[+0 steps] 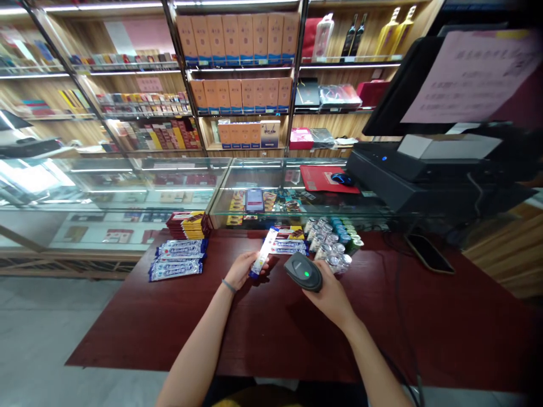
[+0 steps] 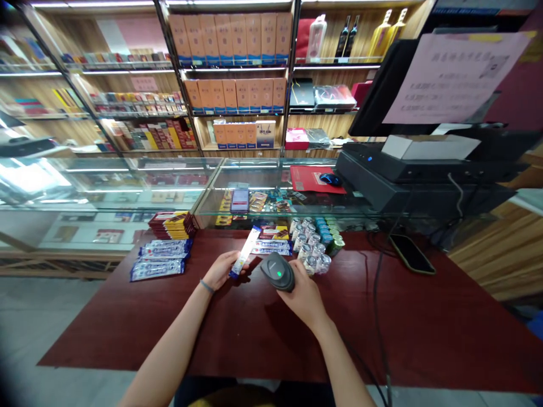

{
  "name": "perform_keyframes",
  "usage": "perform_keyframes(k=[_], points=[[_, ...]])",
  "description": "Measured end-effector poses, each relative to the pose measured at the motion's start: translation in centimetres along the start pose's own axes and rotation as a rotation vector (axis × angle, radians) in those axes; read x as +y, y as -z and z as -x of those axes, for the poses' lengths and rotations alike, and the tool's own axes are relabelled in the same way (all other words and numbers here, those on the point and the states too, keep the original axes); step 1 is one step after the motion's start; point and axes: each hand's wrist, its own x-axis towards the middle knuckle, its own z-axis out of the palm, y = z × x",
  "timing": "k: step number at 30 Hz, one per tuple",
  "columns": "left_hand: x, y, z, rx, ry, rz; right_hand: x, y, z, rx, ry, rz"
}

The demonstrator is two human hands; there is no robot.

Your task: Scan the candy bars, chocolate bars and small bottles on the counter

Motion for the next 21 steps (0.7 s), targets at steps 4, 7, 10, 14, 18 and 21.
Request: perform_keyframes(k=[4, 7, 10, 14, 18, 21], points=[[-0.2, 0.2, -0.2, -0.007, 0.007, 0.023, 0.5, -0.1, -0.1, 0.003, 0.010, 0.010], [0.0, 0.0, -0.2, -0.004, 0.008, 0.027, 0.8, -0.2, -0.2, 0.001, 0.023, 0.027], [0.9, -0.2, -0.1, 0.022, -0.052, 0.024, 0.8, -0.7, -0.4, 0.018, 0.035, 0.034], [3.7, 1.0, 0.7, 0.153, -0.285, -0.144, 0.6, -1.8, -1.2, 0.037, 0.095, 0.022], [7.1, 5.1, 3.4, 0.338, -0.578, -0.671, -0.2, -3.2, -2.3, 0.019, 0.141, 0.028], [8.9, 9.8, 6.1, 0.481, -0.749, -1.114, -1.2, -4.3, -3.0, -0.033, 0.157, 0.033]])
